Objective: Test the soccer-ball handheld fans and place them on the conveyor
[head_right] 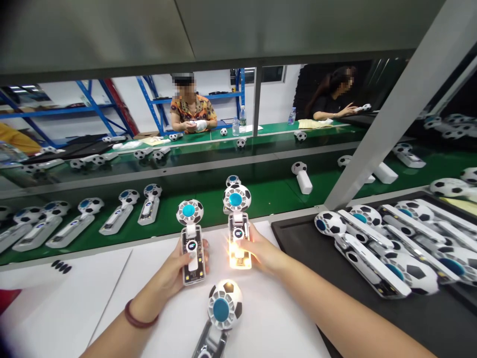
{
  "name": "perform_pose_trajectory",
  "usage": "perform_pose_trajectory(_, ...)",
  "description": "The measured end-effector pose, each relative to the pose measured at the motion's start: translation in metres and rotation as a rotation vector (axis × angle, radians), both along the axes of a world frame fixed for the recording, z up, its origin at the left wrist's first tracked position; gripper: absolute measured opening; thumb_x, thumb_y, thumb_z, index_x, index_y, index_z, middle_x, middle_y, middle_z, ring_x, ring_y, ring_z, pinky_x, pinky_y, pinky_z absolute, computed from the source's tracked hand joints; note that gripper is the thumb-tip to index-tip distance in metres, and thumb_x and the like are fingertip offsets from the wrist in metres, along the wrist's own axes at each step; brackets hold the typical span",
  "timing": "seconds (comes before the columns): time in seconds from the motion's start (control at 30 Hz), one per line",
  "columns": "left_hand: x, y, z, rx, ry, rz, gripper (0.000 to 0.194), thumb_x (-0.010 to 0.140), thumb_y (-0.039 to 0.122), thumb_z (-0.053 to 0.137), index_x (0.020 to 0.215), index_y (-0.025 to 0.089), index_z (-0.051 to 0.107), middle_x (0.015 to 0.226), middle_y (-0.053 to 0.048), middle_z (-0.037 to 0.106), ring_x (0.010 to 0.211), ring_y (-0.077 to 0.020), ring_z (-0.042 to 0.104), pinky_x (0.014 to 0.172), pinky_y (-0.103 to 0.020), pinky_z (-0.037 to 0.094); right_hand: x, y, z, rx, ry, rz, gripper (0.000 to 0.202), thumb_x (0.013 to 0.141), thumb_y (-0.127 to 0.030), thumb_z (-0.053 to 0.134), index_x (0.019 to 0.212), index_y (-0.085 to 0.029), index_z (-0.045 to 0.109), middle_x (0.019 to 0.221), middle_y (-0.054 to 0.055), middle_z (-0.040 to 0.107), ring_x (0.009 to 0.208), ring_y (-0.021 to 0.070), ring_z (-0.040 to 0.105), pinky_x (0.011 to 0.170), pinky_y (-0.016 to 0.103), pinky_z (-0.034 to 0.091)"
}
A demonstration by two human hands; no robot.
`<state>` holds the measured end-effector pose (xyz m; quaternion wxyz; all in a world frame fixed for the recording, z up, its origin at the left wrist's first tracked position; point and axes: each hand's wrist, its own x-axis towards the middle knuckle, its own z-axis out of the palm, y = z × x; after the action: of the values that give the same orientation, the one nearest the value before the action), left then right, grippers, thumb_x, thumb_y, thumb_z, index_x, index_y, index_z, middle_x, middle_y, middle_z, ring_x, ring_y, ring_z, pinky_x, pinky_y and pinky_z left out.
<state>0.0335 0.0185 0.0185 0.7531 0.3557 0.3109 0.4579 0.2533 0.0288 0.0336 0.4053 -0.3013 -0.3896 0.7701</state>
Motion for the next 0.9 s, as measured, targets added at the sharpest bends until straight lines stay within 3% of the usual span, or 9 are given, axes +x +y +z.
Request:
perform_pose_trajectory(0.5,0.000,-0.002,0.003,0.041,0.001,0.019,0.038,0.069,0.021,0.067,0.098,0.023,0.043,0.092,-0.004,0.055,0.072,-0.0181,0.057,0.062,-0.036,0.050,0.001,-0.001,-0.007,-0.003,0.004,0.022,0.051,0.070,-0.028,0.068,0.106,-0.025,0.033,0.086,0.000,0.058,0.074,0.0169,0.062,0.071,0.039,0.049)
perform_pose_trajectory(0.9,-0.002,-0.003,-0.001,0.064,0.011,-0.062,0.049,0.064,0.023,0.074,0.103,0.025,0.044,0.099,-0.004,0.052,0.075,-0.0177,0.058,0.064,-0.034,0.049,0.003,0.000,-0.008,0.035,-0.040,0.040,0.059,0.065,-0.026,0.071,0.109,-0.026,0.032,0.092,0.002,0.059,0.080,0.0205,0.063,0.077,0.041,0.047)
